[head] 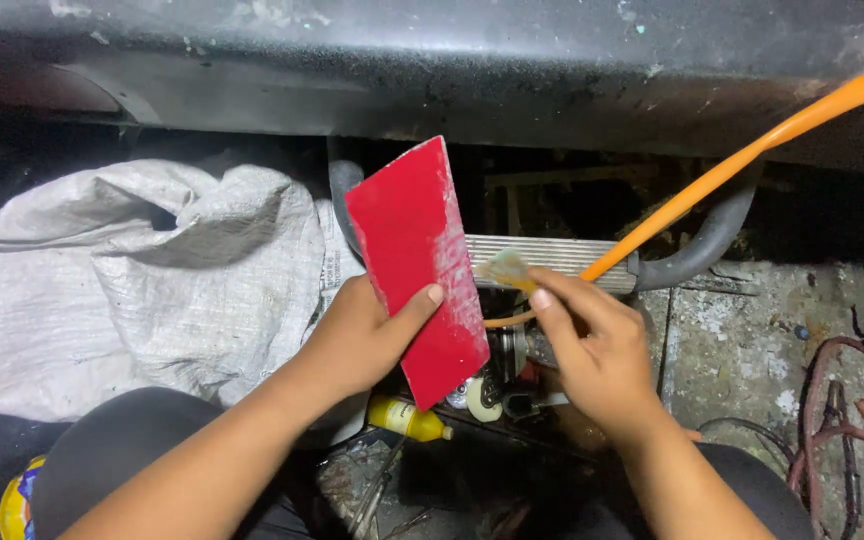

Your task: The person scoops a white paste from a small container onto a red plastic spreader and applies it to a damaged area on a black car bumper. They repeatedly smooth the filler over the surface and scrape excess material back into the container.

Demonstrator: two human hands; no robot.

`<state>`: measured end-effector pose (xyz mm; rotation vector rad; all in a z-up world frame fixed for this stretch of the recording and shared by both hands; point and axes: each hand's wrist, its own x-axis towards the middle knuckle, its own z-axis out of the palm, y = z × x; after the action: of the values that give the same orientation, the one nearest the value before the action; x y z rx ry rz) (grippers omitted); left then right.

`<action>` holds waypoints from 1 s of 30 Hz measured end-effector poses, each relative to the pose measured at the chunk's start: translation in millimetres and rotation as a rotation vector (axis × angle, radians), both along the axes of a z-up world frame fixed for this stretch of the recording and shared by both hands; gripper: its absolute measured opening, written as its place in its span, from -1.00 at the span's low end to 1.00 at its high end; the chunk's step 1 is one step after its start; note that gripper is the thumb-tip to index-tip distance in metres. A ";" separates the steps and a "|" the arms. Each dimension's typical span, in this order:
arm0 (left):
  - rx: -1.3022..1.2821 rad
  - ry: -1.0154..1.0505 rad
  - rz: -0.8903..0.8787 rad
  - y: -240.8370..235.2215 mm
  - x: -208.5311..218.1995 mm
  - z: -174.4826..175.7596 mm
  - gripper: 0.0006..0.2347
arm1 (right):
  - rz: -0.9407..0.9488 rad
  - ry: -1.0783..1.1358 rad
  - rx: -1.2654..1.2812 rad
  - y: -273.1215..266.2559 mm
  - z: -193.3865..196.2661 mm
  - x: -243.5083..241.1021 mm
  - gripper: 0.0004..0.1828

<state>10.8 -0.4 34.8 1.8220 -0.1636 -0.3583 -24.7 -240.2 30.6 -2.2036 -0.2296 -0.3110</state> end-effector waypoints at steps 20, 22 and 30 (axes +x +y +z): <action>0.031 -0.255 0.011 15.9 -2.0 -11.2 -0.68 | -0.090 0.217 -0.059 3.3 -9.4 -2.4 -0.71; 0.096 -0.326 -0.043 12.7 -4.5 -16.2 -0.69 | -0.100 0.247 -0.044 5.6 -10.4 -3.1 -0.70; 0.217 -0.724 -0.155 7.3 -9.0 1.4 -0.63 | -0.142 0.264 -0.177 7.4 -0.9 -0.1 -0.71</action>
<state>1.8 6.9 36.2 2.0911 -0.7947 0.2027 -24.8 -232.8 29.7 -2.4125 0.0461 -0.0767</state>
